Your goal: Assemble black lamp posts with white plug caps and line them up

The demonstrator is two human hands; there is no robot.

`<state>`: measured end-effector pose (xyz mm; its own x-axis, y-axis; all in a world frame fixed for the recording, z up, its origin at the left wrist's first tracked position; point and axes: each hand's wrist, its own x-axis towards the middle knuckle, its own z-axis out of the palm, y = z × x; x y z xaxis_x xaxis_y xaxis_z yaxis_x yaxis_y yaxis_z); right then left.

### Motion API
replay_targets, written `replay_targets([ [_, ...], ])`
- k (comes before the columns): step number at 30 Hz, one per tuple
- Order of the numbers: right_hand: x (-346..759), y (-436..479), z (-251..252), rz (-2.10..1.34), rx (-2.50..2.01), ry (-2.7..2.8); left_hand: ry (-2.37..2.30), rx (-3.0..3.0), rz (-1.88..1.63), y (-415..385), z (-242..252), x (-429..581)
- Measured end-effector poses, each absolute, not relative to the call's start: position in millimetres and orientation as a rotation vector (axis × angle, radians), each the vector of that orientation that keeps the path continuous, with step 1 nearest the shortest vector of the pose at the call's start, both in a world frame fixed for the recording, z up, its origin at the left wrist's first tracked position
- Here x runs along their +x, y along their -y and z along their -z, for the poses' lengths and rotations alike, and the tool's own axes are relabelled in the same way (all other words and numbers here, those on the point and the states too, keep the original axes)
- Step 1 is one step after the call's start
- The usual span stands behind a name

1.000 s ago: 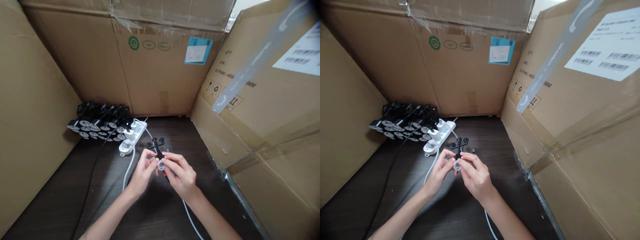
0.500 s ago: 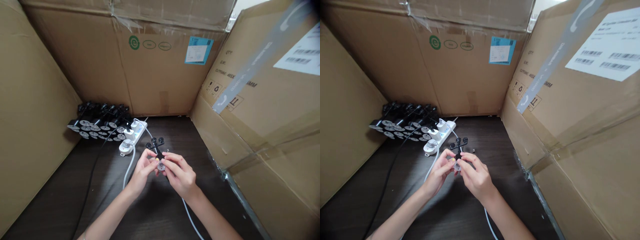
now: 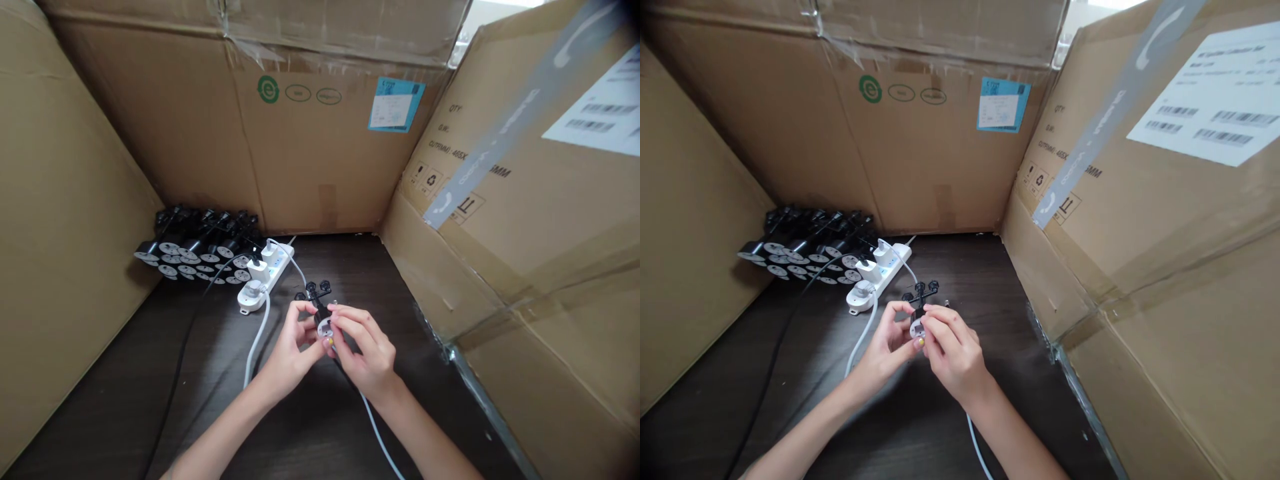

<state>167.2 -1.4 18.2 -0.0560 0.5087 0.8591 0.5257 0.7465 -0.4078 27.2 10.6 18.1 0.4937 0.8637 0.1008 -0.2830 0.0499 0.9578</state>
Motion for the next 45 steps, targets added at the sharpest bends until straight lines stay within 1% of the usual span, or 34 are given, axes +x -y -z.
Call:
replay_targets([
  [9,166.7,1.7,-13.9,0.060,-0.815,1.691,-0.766,1.467,-0.963,-8.4,-18.2,25.2],
  [17,166.5,1.1,-12.8,0.083,-0.809,1.687,-0.794,1.593,-0.981,-8.0,-12.8,24.0],
  [35,166.3,0.2,-12.4,0.033,-0.786,1.682,-0.825,1.648,-0.933,-8.0,-15.5,22.2],
  [45,166.9,0.9,-12.2,0.020,-0.796,1.703,-0.771,1.531,-0.970,-8.7,-12.4,23.2],
])
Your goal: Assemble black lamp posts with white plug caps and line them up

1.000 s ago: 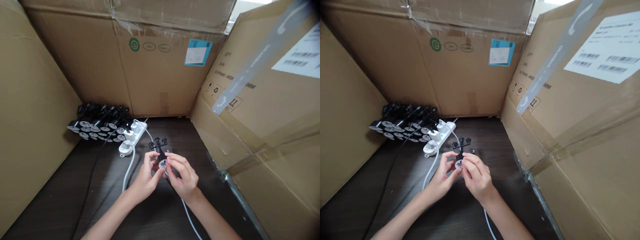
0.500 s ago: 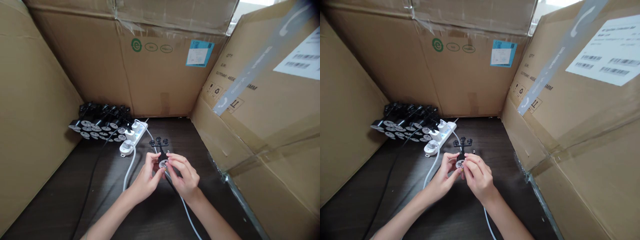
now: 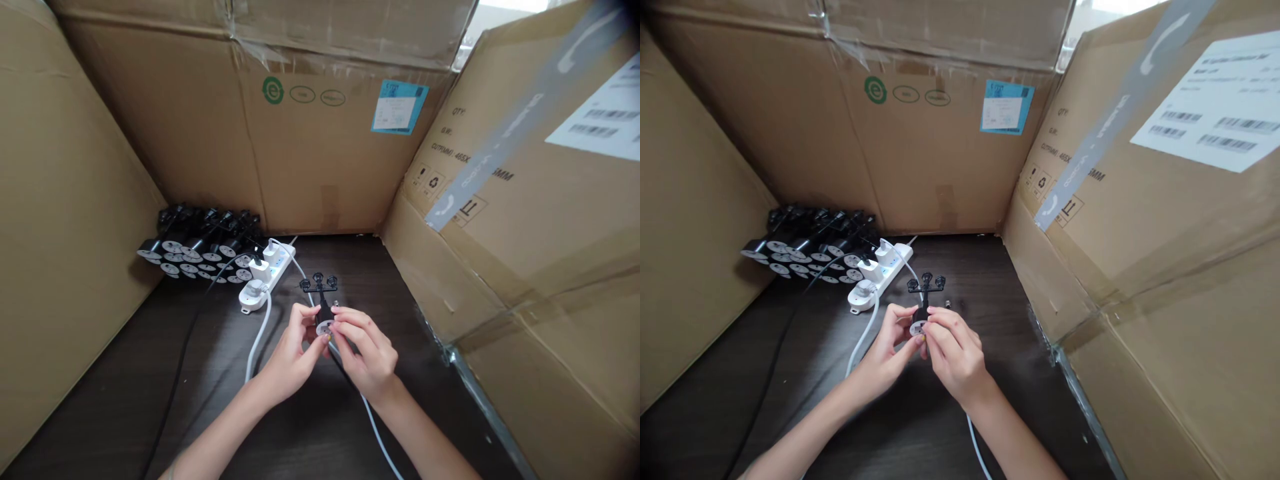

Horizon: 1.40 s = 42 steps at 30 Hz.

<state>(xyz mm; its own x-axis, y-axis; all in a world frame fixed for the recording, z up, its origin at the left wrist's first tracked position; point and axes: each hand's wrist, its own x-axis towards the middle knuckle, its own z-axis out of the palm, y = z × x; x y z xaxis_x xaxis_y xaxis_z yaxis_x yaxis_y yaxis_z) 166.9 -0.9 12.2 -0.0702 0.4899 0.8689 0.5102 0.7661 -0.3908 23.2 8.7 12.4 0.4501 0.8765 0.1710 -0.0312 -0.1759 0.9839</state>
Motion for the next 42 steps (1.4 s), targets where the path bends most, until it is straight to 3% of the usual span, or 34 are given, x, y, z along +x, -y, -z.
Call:
replay_targets([
  [4,168,2,-18,-0.149,-0.827,1.635,-0.777,1.476,-1.001,-10,-13,23],
  [12,170,-4,-18,-0.803,-0.980,1.517,-0.771,1.410,-0.989,-10,-15,21],
  [23,165,-2,-17,-1.177,-0.958,1.410,-0.735,1.241,-1.033,-12,-23,23],
  [42,162,-1,-19,-1.152,-0.899,1.382,-0.786,1.378,-1.055,-11,-17,23],
])
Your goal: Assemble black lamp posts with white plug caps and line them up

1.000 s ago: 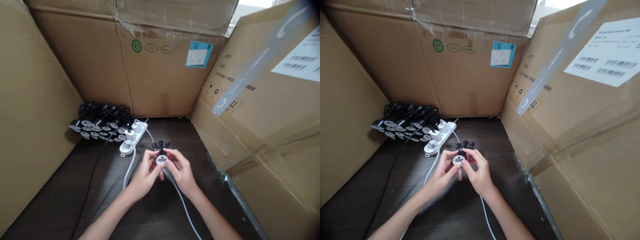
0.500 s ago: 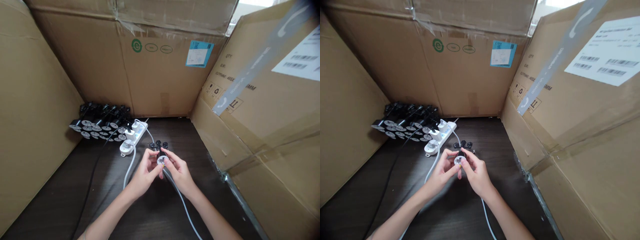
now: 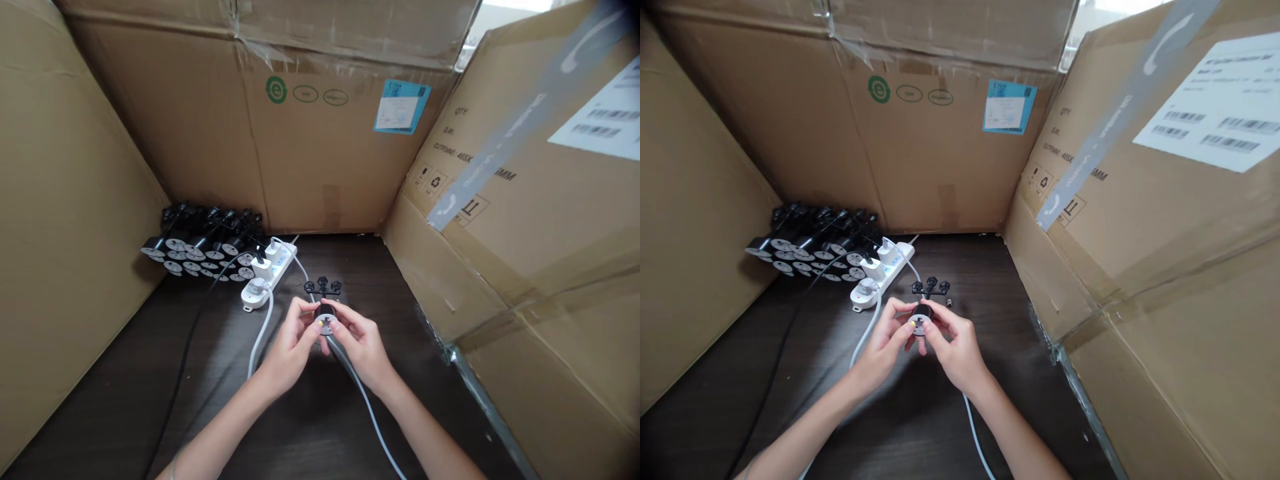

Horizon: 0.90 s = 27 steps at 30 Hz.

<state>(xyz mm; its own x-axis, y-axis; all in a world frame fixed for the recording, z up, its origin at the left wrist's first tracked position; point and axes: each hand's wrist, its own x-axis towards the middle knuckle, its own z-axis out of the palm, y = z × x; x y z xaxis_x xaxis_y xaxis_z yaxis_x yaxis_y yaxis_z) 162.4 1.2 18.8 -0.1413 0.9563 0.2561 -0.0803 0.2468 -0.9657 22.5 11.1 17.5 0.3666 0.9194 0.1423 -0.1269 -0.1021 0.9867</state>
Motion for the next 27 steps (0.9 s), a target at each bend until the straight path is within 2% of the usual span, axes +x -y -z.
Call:
replay_targets([
  [16,162.3,1.9,-20.6,-1.150,-0.904,1.416,-0.781,1.436,-1.122,-8.4,-11.4,23.6],
  [27,164.6,0.4,-11.6,-1.029,-0.923,1.512,-0.759,1.388,-1.103,-7.7,-11.5,23.5],
])
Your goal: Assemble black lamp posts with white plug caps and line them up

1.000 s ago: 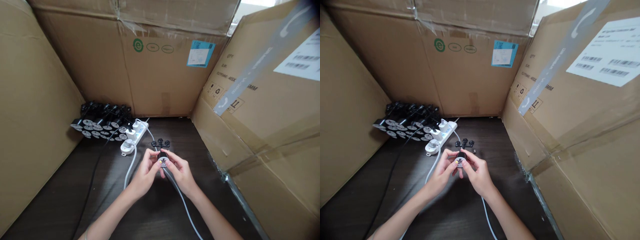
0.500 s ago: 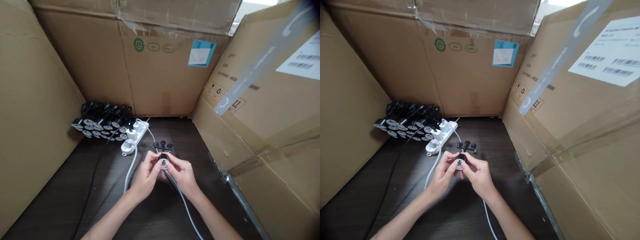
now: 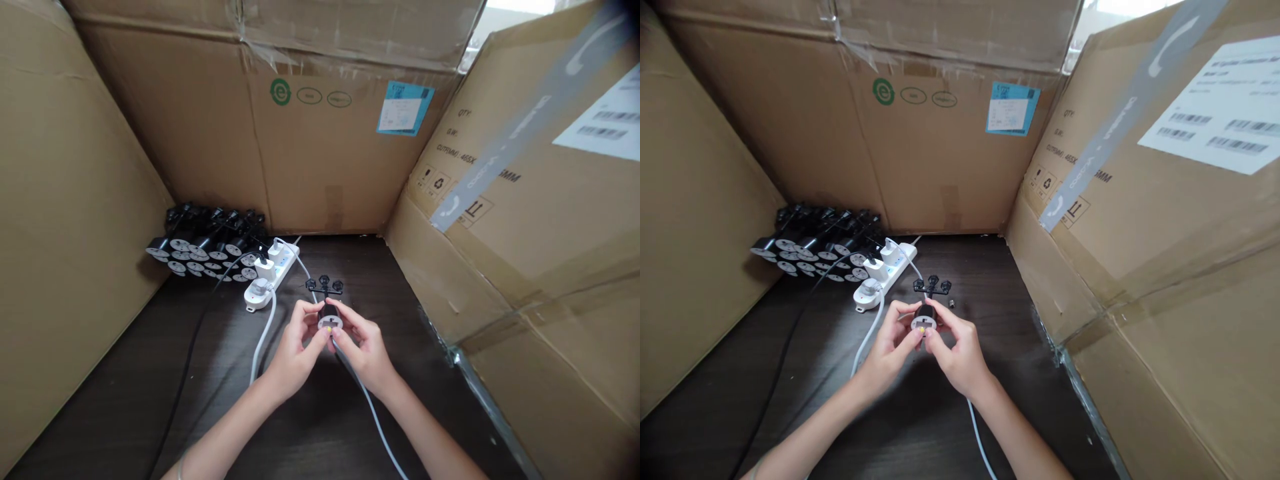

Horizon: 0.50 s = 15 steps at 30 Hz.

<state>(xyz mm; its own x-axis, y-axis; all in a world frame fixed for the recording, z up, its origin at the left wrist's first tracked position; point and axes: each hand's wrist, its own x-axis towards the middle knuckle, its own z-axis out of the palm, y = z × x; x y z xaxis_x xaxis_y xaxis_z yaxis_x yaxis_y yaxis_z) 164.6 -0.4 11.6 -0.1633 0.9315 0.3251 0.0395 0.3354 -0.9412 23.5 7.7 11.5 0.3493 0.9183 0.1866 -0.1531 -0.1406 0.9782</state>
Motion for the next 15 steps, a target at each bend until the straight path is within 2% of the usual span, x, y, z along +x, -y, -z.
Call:
replay_targets([
  [7,163.1,3.0,-16.3,-0.999,-0.928,1.516,-0.755,1.378,-1.109,-7.4,-12.5,23.0],
  [15,166.8,1.9,-17.6,-0.807,-0.982,1.624,-0.711,1.408,-1.106,-8.4,-11.5,22.8],
])
